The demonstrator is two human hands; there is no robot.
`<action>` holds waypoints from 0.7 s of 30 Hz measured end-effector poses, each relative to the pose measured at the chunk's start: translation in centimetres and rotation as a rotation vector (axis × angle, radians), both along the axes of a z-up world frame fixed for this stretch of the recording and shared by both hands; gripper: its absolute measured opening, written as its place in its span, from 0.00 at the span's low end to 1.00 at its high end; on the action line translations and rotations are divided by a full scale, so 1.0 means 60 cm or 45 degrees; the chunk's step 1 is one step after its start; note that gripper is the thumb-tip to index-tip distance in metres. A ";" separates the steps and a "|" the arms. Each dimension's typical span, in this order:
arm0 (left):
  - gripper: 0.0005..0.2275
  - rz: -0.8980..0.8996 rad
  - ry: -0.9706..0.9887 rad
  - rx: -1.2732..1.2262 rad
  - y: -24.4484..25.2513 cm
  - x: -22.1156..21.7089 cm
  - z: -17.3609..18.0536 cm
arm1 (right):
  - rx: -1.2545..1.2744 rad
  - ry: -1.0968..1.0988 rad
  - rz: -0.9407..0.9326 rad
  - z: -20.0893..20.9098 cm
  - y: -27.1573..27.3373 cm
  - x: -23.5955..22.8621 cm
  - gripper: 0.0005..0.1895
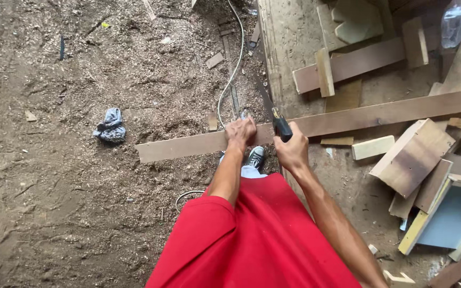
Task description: The person marks a wooden plank with a marker, then uses a hand saw to cut the plank along the marked line. After cutting, the person positions the cut piece onto a wooden frame and uses a hammer to drive nails into the wood to secure it.
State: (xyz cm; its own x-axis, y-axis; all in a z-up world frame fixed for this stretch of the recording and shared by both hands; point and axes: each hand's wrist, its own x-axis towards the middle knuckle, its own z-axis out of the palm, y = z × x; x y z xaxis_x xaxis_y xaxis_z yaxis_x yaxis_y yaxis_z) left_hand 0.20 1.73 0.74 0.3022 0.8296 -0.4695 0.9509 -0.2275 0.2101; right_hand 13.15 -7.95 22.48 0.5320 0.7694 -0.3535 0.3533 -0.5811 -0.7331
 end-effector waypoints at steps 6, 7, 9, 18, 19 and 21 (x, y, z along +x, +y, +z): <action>0.27 0.042 -0.047 -0.054 -0.040 0.003 -0.004 | -0.178 -0.024 -0.020 0.032 -0.007 -0.006 0.12; 0.27 0.051 -0.068 0.008 -0.043 0.004 -0.011 | -0.155 -0.052 -0.003 0.041 -0.008 -0.004 0.13; 0.25 0.001 -0.111 0.085 -0.039 0.001 -0.022 | -0.195 -0.043 0.043 0.061 -0.015 -0.005 0.14; 0.26 -0.008 -0.029 -0.051 -0.014 0.025 0.012 | -0.394 0.149 -0.112 0.159 -0.090 0.016 0.13; 0.26 0.014 -0.036 -0.030 -0.016 0.021 0.021 | -0.407 0.153 -0.095 0.166 -0.086 0.012 0.13; 0.26 0.034 -0.068 0.018 -0.020 0.013 0.025 | -0.423 0.131 -0.048 0.171 -0.083 0.005 0.14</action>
State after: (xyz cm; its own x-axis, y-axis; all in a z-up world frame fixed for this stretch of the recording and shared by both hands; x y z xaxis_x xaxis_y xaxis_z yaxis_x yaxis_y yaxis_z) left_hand 0.96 0.55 2.25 0.3040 0.8442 -0.4416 0.9442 -0.2054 0.2574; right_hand 13.44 -12.94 32.76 0.5066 0.5839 -0.6343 0.2611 -0.8051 -0.5326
